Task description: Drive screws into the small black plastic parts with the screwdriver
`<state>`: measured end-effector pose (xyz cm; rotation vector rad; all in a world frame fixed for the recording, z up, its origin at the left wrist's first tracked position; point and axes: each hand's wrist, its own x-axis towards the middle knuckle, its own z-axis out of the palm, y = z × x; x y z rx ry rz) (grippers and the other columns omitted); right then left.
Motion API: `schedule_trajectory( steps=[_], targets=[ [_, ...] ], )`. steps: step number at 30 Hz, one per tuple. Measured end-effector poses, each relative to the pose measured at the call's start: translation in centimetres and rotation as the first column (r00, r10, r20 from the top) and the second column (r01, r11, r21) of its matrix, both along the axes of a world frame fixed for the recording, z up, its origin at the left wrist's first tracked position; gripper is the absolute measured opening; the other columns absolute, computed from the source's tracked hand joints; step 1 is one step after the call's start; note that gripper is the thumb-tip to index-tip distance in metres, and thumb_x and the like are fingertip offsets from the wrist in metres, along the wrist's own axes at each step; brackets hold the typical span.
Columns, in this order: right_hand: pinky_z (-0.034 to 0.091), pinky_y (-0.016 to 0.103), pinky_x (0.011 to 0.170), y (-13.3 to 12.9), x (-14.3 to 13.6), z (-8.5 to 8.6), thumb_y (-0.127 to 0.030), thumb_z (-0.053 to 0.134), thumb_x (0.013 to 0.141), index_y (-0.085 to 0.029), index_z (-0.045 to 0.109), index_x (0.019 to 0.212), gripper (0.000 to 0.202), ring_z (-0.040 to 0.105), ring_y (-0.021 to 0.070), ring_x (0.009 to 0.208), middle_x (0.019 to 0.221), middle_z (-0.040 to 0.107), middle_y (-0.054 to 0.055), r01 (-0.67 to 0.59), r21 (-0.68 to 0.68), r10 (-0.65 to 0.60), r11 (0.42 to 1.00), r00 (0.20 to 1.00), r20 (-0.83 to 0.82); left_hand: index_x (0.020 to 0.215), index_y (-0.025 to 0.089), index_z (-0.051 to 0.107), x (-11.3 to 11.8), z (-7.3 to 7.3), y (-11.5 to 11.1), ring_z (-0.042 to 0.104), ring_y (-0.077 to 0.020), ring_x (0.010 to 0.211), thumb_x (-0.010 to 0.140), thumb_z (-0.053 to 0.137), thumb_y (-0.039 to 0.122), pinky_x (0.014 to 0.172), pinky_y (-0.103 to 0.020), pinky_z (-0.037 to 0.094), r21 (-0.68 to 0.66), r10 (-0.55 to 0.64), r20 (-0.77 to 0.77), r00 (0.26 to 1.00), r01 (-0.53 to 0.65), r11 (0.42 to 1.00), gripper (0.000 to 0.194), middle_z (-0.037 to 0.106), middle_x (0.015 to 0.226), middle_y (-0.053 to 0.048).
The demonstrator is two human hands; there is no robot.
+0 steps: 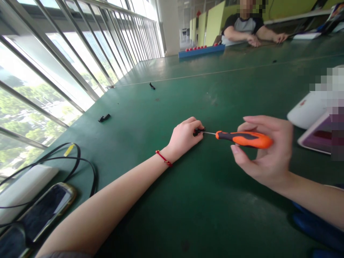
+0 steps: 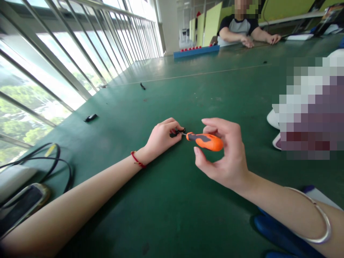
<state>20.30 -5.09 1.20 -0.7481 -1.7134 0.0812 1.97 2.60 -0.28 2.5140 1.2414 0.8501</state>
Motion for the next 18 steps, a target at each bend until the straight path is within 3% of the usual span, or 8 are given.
schedule_trajectory(
  steps=[3,7,12,16,18],
  targets=[
    [0.049,0.034,0.060,0.05,0.10,-0.13,-0.018,0.070,0.064,-0.025,0.049,0.120,0.060,0.053,0.0156,0.066,0.084,0.053,0.001,-0.007,-0.065,0.008,0.998,1.000,0.020,0.083,0.018,0.065,0.00,-0.03,0.01,0.060,-0.0121,0.075,0.076,0.053,0.017,0.068,-0.022,0.049,0.000,-0.006,0.007,1.000,0.006,1.000,0.014,0.064,0.091,-0.002],
    [0.048,0.035,0.065,-0.18,0.18,-0.06,-0.022,0.065,0.073,-0.028,0.060,0.095,0.024,0.055,0.0160,0.058,0.060,0.055,-0.003,0.126,-0.089,-0.110,0.988,0.979,0.173,0.083,0.018,0.065,-0.04,0.00,0.04,0.060,-0.0121,0.075,0.076,0.054,0.017,0.069,-0.022,0.049,-0.007,-0.006,0.006,1.000,0.006,1.000,0.014,0.064,0.091,-0.002],
    [0.051,0.034,0.062,0.01,0.07,-0.14,-0.017,0.069,0.066,-0.026,0.054,0.115,0.052,0.058,0.0175,0.069,0.089,0.059,0.003,0.063,-0.036,-0.063,0.997,0.998,-0.005,0.083,0.018,0.065,-0.05,0.02,0.02,0.061,-0.0119,0.074,0.076,0.054,0.017,0.069,-0.022,0.049,-0.006,-0.004,0.001,1.000,0.004,1.000,0.014,0.063,0.091,-0.002],
    [0.049,0.032,0.058,-0.06,0.13,0.03,-0.022,0.065,0.073,-0.026,0.061,0.090,0.018,0.057,0.0160,0.062,0.073,0.063,0.000,0.087,-0.110,-0.068,0.990,0.984,0.165,0.084,0.018,0.065,-0.02,0.09,-0.03,0.061,-0.0121,0.075,0.076,0.054,0.017,0.069,-0.022,0.050,-0.009,-0.003,-0.003,1.000,0.003,1.000,0.014,0.064,0.092,-0.002],
    [0.049,0.031,0.059,-0.21,0.12,0.07,-0.020,0.063,0.075,-0.026,0.061,0.085,0.011,0.059,0.0156,0.061,0.069,0.065,-0.002,0.116,-0.127,-0.088,0.985,0.974,0.207,0.084,0.018,0.065,-0.02,0.11,-0.04,0.061,-0.0122,0.074,0.076,0.054,0.017,0.068,-0.023,0.049,-0.006,0.001,-0.003,1.000,-0.001,1.000,0.014,0.064,0.092,-0.002]
  ],
)
